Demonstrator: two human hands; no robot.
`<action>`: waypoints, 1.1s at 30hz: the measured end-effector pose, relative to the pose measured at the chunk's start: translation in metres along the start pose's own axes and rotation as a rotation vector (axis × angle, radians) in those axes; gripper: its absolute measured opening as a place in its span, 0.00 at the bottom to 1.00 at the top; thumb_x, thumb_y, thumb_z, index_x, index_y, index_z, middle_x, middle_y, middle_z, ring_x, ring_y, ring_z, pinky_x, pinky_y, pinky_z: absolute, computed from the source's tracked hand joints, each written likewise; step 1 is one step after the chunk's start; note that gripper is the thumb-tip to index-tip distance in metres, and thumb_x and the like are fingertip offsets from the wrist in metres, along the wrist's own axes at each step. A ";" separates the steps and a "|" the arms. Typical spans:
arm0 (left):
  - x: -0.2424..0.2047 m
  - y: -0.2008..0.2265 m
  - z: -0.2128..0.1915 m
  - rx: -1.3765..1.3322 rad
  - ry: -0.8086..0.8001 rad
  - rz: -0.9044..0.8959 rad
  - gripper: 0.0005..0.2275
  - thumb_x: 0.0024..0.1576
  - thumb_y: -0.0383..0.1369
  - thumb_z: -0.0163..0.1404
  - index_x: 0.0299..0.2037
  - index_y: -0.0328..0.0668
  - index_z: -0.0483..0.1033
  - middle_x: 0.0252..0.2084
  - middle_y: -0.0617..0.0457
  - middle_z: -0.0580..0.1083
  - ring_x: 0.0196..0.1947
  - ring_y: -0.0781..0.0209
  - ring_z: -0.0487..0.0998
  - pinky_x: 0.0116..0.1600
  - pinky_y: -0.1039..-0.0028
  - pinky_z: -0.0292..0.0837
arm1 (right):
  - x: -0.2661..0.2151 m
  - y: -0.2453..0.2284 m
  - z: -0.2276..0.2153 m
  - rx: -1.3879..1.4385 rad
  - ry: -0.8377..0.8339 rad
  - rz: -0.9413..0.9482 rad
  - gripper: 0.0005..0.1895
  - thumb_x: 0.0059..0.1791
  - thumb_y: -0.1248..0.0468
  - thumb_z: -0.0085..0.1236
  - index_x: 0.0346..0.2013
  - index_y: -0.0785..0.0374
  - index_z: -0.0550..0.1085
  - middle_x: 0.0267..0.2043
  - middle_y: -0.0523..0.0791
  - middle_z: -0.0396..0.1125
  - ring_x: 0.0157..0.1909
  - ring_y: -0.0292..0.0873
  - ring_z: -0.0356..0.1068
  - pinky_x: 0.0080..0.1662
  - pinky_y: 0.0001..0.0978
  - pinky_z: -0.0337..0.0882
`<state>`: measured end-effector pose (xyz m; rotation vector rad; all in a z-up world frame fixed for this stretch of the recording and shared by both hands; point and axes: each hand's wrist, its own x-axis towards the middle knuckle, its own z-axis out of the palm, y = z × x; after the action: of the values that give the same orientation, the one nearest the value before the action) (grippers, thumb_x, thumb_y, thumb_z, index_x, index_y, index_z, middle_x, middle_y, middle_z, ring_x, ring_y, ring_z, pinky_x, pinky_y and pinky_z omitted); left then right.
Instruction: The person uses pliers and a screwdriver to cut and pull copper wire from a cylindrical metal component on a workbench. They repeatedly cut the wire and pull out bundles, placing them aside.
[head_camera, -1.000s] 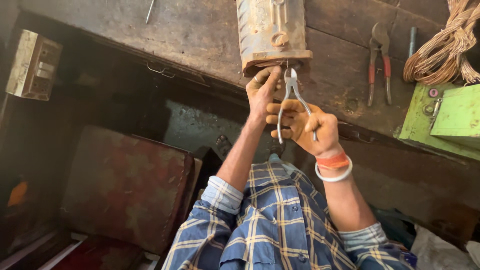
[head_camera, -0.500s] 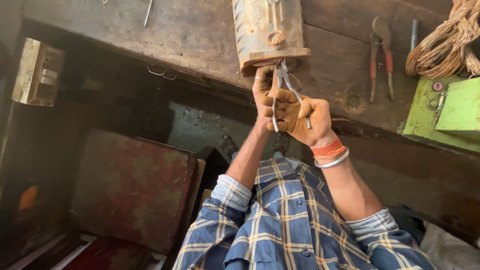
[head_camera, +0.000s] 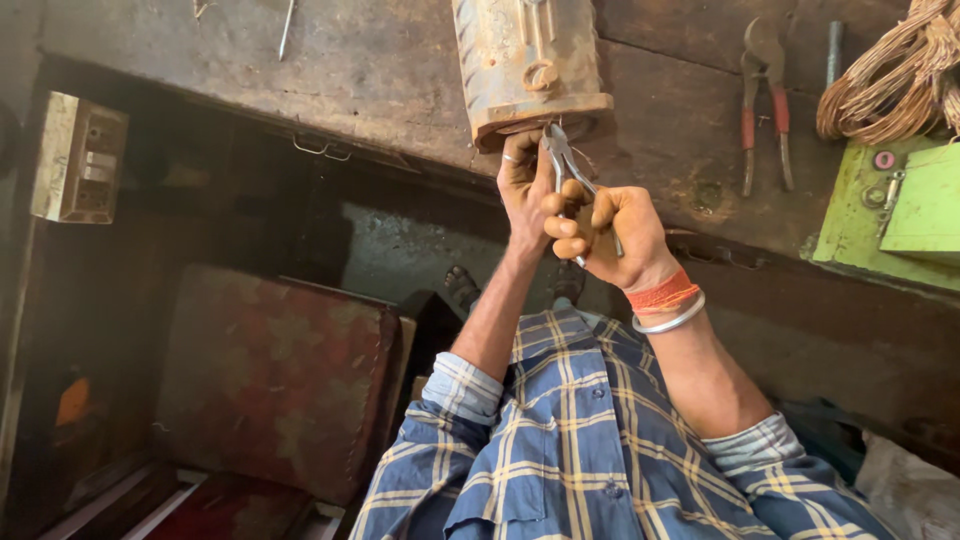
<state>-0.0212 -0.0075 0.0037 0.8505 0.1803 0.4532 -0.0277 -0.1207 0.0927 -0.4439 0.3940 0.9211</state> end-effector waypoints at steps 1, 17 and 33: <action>0.001 -0.002 -0.002 0.021 0.008 -0.007 0.03 0.69 0.26 0.49 0.49 0.35 0.73 0.38 0.57 0.74 0.36 0.73 0.71 0.40 0.80 0.70 | 0.002 0.001 0.001 -0.004 0.005 0.008 0.16 0.38 0.72 0.41 0.37 0.68 0.72 0.39 0.53 0.66 0.34 0.46 0.63 0.33 0.34 0.64; 0.001 0.026 -0.060 0.143 0.011 -0.135 0.11 0.65 0.31 0.53 0.53 0.33 0.78 0.40 0.54 0.80 0.40 0.69 0.80 0.47 0.77 0.76 | 0.012 -0.028 -0.032 -2.271 0.271 -1.016 0.09 0.41 0.72 0.49 0.36 0.65 0.70 0.40 0.60 0.66 0.30 0.66 0.68 0.31 0.55 0.71; 0.017 -0.003 -0.008 -0.030 0.166 -0.247 0.10 0.62 0.34 0.57 0.46 0.33 0.81 0.36 0.59 0.77 0.35 0.71 0.74 0.40 0.79 0.72 | -0.004 -0.052 -0.007 -2.319 0.141 -0.691 0.13 0.43 0.71 0.47 0.41 0.67 0.74 0.40 0.56 0.71 0.40 0.59 0.74 0.42 0.47 0.74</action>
<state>-0.0082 0.0040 -0.0031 0.7498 0.4257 0.2931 0.0123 -0.1549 0.0993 -2.5274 -0.9309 0.2275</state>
